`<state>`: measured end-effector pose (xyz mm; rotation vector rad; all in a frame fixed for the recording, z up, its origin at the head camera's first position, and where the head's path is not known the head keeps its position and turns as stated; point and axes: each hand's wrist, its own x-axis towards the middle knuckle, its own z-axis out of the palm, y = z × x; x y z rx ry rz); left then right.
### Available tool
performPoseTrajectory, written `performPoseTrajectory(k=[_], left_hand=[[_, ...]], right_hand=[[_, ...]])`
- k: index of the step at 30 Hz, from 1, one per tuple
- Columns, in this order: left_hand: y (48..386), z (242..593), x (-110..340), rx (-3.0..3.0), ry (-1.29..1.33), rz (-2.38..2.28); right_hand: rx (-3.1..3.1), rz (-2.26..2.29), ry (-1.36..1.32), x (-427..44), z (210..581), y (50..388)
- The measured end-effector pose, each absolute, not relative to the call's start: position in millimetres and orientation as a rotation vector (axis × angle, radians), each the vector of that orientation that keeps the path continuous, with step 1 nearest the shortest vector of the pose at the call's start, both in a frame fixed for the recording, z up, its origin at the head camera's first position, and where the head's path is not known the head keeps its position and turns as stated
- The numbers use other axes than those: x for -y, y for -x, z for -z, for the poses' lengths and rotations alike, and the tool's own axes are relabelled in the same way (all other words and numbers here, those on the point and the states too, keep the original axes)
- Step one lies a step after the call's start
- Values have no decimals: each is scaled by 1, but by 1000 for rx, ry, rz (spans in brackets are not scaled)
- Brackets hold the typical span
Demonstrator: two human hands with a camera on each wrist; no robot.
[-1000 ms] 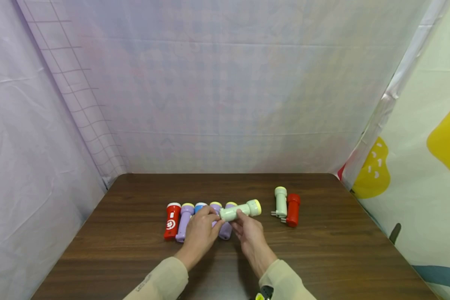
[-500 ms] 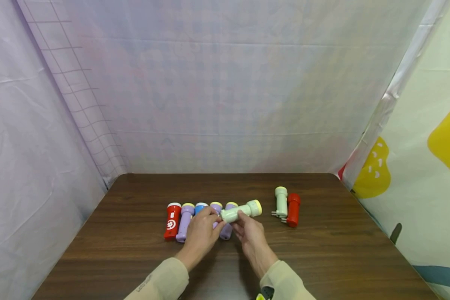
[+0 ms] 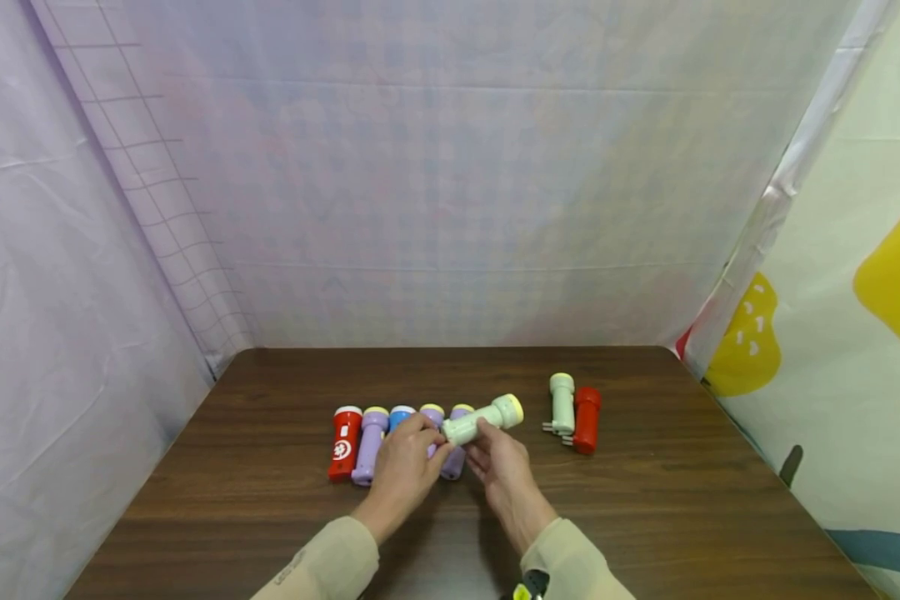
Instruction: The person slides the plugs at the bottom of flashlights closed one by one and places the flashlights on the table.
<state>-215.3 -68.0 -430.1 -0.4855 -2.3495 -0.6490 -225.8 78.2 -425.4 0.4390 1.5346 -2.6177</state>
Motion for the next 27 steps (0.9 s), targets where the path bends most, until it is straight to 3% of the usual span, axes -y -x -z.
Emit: performPoseTrajectory(k=[27], left_hand=[[217, 434, 72, 2360, 485, 658]], right_hand=[[-1614, 2559, -503, -89, 419, 234]])
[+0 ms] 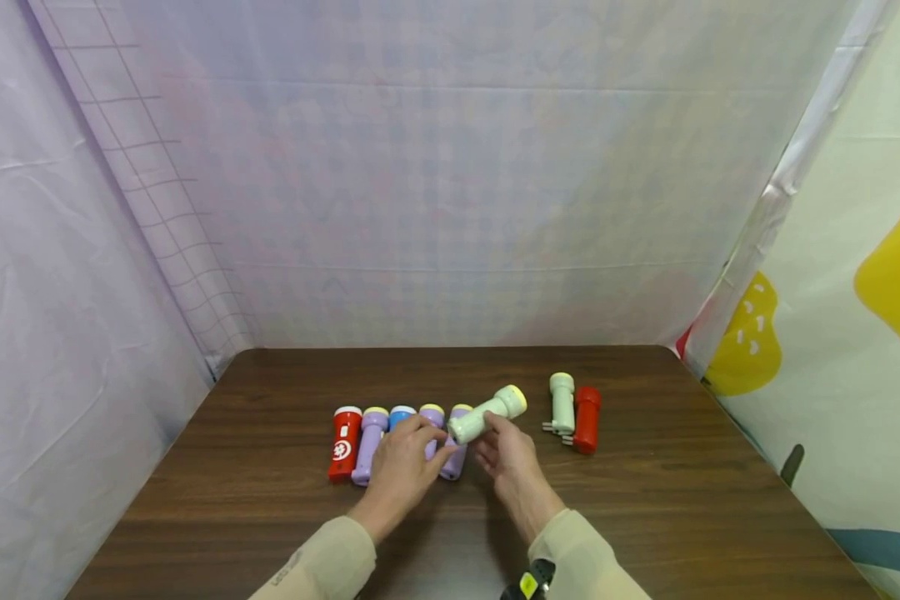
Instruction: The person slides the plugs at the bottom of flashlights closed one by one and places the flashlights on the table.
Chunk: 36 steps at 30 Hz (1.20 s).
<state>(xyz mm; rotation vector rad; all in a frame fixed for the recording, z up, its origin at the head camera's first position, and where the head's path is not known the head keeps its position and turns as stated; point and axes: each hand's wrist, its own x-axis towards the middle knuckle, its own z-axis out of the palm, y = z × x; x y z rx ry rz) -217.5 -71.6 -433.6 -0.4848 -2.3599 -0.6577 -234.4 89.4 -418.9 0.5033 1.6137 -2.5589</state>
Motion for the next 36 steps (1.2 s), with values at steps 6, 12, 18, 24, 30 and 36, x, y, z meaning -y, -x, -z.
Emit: performPoseTrajectory(k=[6, 12, 18, 24, 30, 36], left_hand=[[221, 435, 80, 2378, 442, 576], [224, 435, 90, 2432, 396, 488], [225, 438, 97, 2538, 355, 396], [223, 440, 102, 2648, 307, 315], [223, 441, 108, 2806, 239, 240], [226, 443, 115, 2865, 205, 256]], right_hand=[[-1649, 2550, -547, -93, 419, 240], [-1695, 2530, -588, -99, 422, 246], [-1786, 2462, -591, -104, 426, 249], [-1887, 2361, -534, -110, 433, 253], [-2025, 2196, -472, -117, 441, 257], [-2126, 2077, -467, -124, 443, 258]])
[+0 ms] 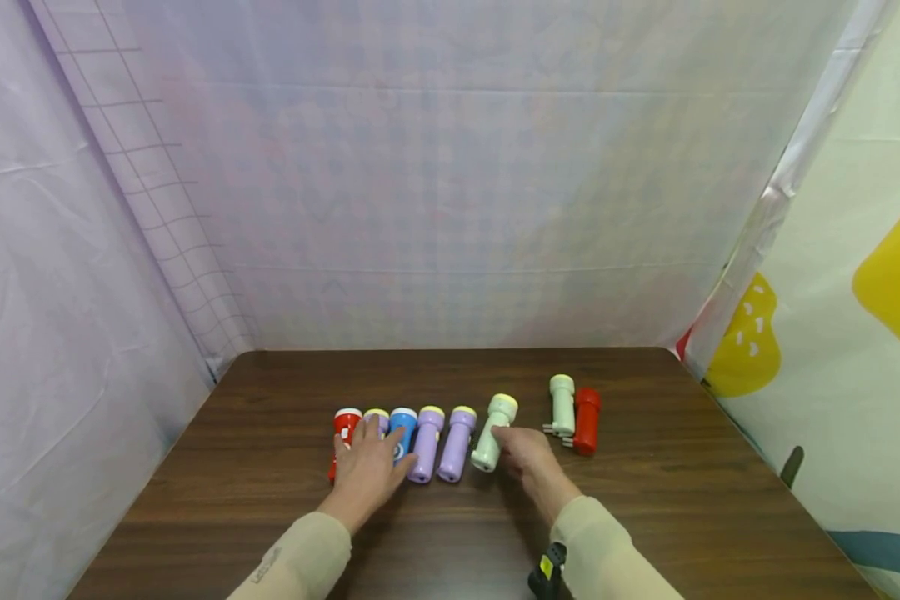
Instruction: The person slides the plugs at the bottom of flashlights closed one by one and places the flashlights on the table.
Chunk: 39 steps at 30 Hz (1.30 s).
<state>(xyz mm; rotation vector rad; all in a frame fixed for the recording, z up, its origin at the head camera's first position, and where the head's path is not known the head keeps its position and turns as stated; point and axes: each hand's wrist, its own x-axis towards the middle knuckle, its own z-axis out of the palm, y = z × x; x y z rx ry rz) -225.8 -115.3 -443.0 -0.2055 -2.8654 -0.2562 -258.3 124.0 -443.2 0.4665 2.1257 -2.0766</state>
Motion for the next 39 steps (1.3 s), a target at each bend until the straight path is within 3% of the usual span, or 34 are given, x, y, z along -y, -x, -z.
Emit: performPoseTrajectory(k=[13, 25, 39], left_hand=[[227, 448, 119, 2915, 232, 226], [225, 453, 119, 2942, 230, 277], [222, 454, 119, 2908, 240, 304]], right_hand=[[-2343, 1712, -437, -131, 442, 264], [-2509, 1707, -276, -128, 453, 269], [-2599, 1583, -273, -125, 449, 269]])
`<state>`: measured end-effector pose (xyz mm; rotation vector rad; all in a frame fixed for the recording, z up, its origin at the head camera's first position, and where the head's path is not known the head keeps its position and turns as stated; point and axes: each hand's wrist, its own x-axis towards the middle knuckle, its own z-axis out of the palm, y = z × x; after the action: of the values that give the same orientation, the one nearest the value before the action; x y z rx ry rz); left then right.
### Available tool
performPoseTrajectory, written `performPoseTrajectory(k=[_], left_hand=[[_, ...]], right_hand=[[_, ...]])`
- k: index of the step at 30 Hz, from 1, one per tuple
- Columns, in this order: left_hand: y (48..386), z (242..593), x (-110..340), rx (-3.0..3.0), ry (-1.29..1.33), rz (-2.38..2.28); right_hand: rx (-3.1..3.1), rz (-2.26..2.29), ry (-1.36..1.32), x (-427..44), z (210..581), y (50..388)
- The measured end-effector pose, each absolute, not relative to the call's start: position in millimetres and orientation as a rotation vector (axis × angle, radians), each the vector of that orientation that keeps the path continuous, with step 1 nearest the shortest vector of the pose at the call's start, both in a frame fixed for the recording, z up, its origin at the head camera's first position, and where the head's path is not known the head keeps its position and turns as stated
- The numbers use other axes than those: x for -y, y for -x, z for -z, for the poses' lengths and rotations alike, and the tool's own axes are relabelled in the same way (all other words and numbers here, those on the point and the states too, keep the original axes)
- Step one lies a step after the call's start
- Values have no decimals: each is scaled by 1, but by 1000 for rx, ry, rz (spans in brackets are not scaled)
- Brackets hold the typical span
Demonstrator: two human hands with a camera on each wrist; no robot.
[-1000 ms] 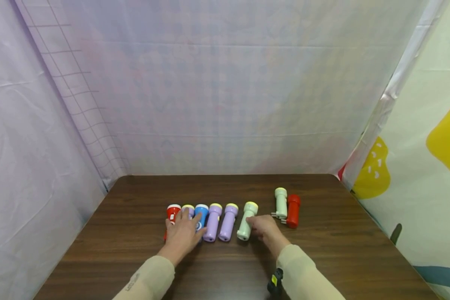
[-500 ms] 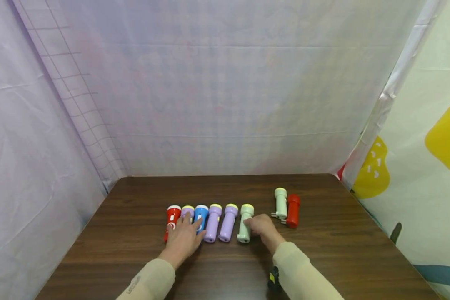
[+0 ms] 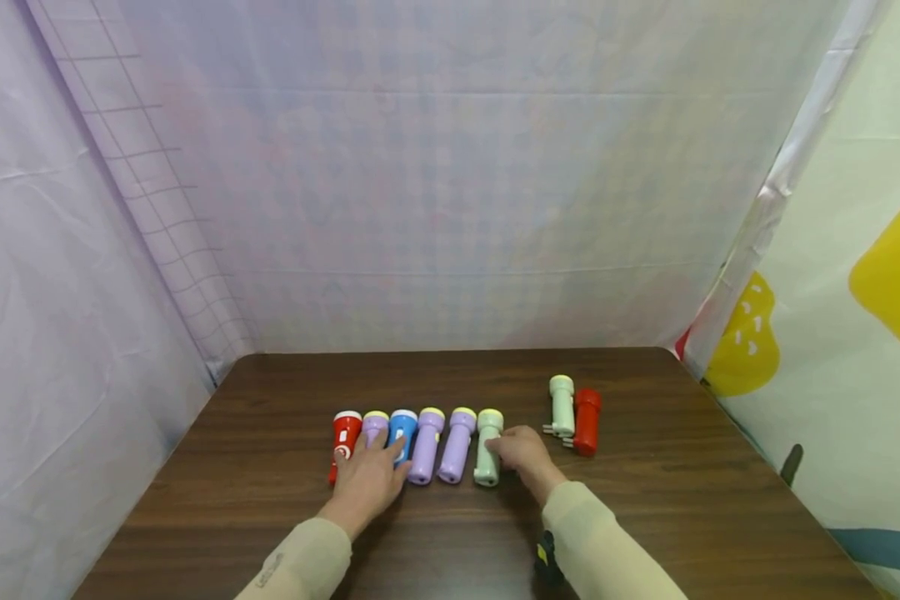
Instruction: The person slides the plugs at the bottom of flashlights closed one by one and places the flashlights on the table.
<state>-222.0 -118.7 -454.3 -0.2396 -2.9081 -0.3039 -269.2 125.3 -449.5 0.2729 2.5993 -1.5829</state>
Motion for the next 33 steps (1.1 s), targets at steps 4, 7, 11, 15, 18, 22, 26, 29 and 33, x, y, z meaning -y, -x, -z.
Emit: performPoseTrajectory(k=[4, 7, 11, 15, 18, 22, 26, 29, 33], left_hand=[[221, 456, 120, 2910, 247, 276], [222, 457, 121, 2918, 248, 268], [222, 458, 121, 2933, 251, 270], [222, 458, 120, 2960, 250, 278], [222, 458, 120, 2983, 241, 278], [224, 458, 119, 2997, 253, 279], [226, 457, 118, 3012, 260, 276], [226, 456, 118, 3021, 262, 265], [225, 456, 118, 3025, 271, 251]], right_hand=[[-2613, 1584, -257, -123, 451, 270], [-2632, 1578, -244, -121, 452, 270], [-2645, 1565, -249, -121, 453, 270], [-2625, 1572, -241, -121, 451, 268], [-2607, 1581, -228, -123, 448, 267], [-2606, 1568, -242, -126, 445, 267], [-2605, 1564, -252, -128, 445, 269], [-2609, 1571, -246, -128, 447, 270], [-2619, 1587, -241, -127, 448, 270]])
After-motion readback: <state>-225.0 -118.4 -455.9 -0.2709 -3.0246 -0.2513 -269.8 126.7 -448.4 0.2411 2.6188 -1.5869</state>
